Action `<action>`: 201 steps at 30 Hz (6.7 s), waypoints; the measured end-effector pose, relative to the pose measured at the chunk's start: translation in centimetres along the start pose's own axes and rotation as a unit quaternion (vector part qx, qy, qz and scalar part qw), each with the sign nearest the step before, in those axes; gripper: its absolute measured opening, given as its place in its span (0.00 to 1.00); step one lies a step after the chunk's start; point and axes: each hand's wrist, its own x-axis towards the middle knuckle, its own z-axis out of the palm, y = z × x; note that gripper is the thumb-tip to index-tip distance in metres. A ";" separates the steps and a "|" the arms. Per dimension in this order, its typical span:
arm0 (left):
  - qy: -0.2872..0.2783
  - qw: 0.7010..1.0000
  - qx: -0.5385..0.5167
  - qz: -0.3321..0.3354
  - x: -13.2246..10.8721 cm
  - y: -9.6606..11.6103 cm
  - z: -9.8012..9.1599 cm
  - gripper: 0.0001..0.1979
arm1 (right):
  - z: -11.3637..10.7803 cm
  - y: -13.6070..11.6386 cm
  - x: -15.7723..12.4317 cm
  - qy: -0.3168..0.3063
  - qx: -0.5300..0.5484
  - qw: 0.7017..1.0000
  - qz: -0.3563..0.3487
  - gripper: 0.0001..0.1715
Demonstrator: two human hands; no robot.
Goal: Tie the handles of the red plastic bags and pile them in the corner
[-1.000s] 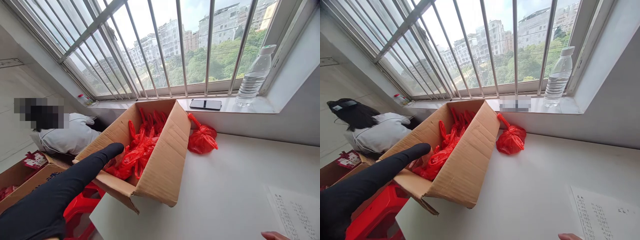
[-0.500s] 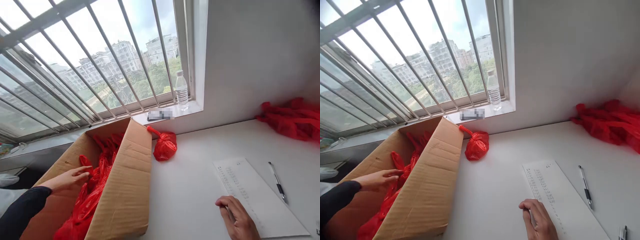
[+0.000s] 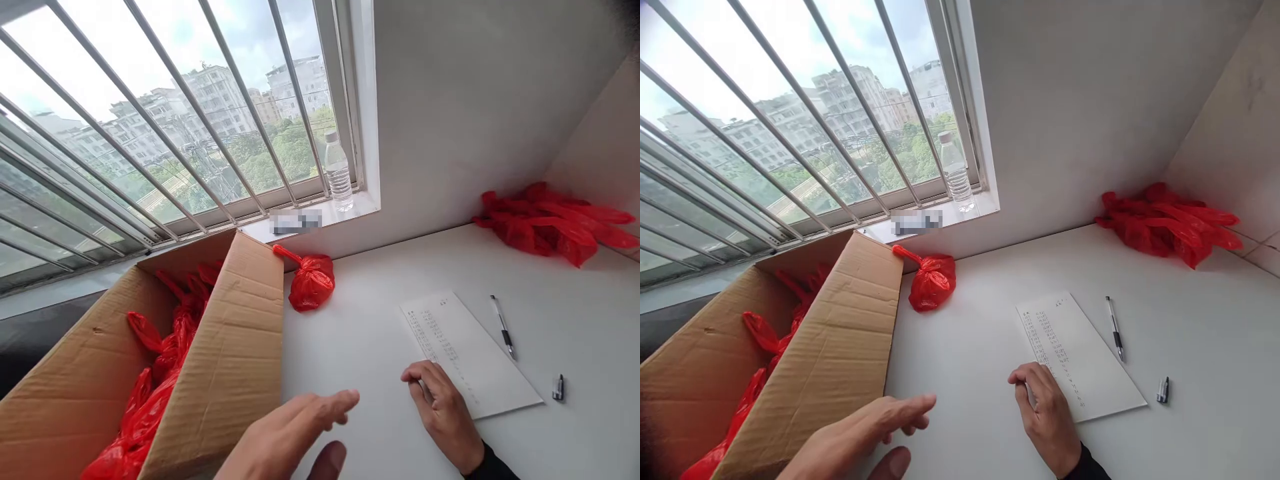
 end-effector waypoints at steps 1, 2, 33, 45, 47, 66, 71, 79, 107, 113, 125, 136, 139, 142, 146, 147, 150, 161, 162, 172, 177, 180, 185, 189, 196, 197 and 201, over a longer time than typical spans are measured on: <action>-0.082 0.996 -0.026 0.034 0.9 0.9 2.7 0.22 | -0.1 -0.1 0.0 -0.001 0.001 1.000 -0.002 0.09; -0.090 0.995 -0.033 0.004 2.2 1.0 5.0 0.23 | -0.1 -0.2 0.0 -0.003 0.001 1.000 -0.003 0.10; 0.190 0.966 0.000 -0.174 -3.6 1.2 18.2 0.25 | -1.4 -1.7 -0.8 0.098 0.001 0.986 -0.136 0.14; 0.147 0.983 -0.075 -0.080 -5.4 0.8 18.8 0.12 | -1.3 -1.5 -1.4 0.058 -0.078 0.977 -0.192 0.19; 0.146 0.983 -0.082 -0.070 -5.7 0.9 18.7 0.11 | -1.3 -1.5 -1.4 0.053 -0.072 0.974 -0.208 0.16; 0.051 0.995 -0.074 -0.032 -5.6 1.3 14.5 0.22 | -1.8 -1.9 -1.1 0.095 -0.018 0.982 -0.164 0.21; 0.080 0.996 -0.049 0.002 -5.2 1.2 15.4 0.12 | -1.5 -2.3 -1.0 0.041 -0.045 0.979 -0.195 0.10; 0.156 0.951 -0.174 -0.204 -6.1 0.9 12.6 0.06 | -3.7 -1.7 -1.2 0.140 0.068 0.984 0.081 0.05; 0.156 0.952 -0.248 -0.093 -6.3 4.5 10.0 0.05 | -7.5 -10.4 0.2 -0.134 -0.053 0.956 -0.254 0.10; 0.107 0.947 -0.295 -0.075 -6.6 5.1 10.1 0.09 | -5.1 -9.3 0.4 -0.297 -0.256 0.903 -0.178 0.19; 0.086 0.928 -0.352 -0.086 -6.8 5.1 11.0 0.12 | -1.0 -9.2 0.6 -0.267 -0.363 0.889 -0.081 0.09; 0.107 0.927 -0.349 -0.082 -6.5 4.6 11.4 0.10 | -2.2 -7.3 -0.6 -0.168 -0.296 0.932 -0.124 0.14; 0.109 0.925 -0.355 -0.082 -6.2 4.6 11.4 0.09 | -2.8 -7.3 -0.6 -0.180 -0.248 0.946 -0.101 0.16; 0.113 0.922 -0.360 -0.085 -6.0 4.6 11.3 0.09 | -3.4 -7.6 -0.4 -0.201 -0.208 0.955 -0.069 0.15; 0.111 0.926 -0.353 -0.076 -6.1 4.5 11.2 0.10 | -4.5 -8.4 -0.1 -0.234 -0.153 0.960 -0.018 0.15; 0.108 0.928 -0.349 -0.073 -6.1 4.4 11.2 0.10 | -4.7 -8.7 -0.1 -0.243 -0.132 0.961 0.001 0.16; 0.104 0.934 -0.336 -0.063 -6.1 4.4 11.2 0.11 | -5.2 -9.1 0.0 -0.264 -0.056 0.961 0.064 0.19; 0.137 0.920 -0.361 -0.061 -5.8 5.0 11.1 0.09 | -5.6 -8.7 -0.3 -0.242 0.109 0.952 0.153 0.07; 0.137 0.919 -0.363 -0.063 -5.9 5.0 11.1 0.09 | -5.6 -8.8 -0.3 -0.243 0.110 0.951 0.155 0.08; 0.123 0.909 -0.390 -0.073 -6.5 5.0 11.2 0.13 | -5.6 -8.7 -0.7 -0.196 -0.007 0.979 0.047 0.16; 0.126 0.895 -0.419 -0.088 -6.3 5.4 10.9 0.11 | -7.5 -9.8 -1.3 -0.004 -0.014 0.998 -0.056 0.16; 0.123 0.893 -0.423 -0.087 -6.1 5.6 10.9 0.10 | -8.5 -9.4 -0.8 0.135 -0.101 0.982 -0.088 0.23; 0.120 0.885 -0.430 -0.136 -6.0 6.2 10.7 0.11 | -8.8 -8.0 0.6 0.055 -0.118 0.991 -0.033 0.35; 0.125 0.858 -0.464 -0.182 -5.6 6.8 10.3 0.14 | -9.0 -8.5 0.5 0.026 -0.057 0.997 -0.050 0.08; 0.113 0.824 -0.509 -0.220 -4.3 7.5 9.5 0.14 | -9.9 -10.0 0.4 -0.049 -0.032 0.997 -0.049 0.12; 0.107 0.818 -0.516 -0.230 -4.0 7.5 9.4 0.14 | -10.1 -10.3 0.3 -0.049 -0.018 0.997 -0.059 0.08; 0.073 0.817 -0.494 -0.289 -2.7 8.2 9.2 0.12 | -11.0 -12.5 -0.2 -0.029 0.044 0.993 -0.109 0.09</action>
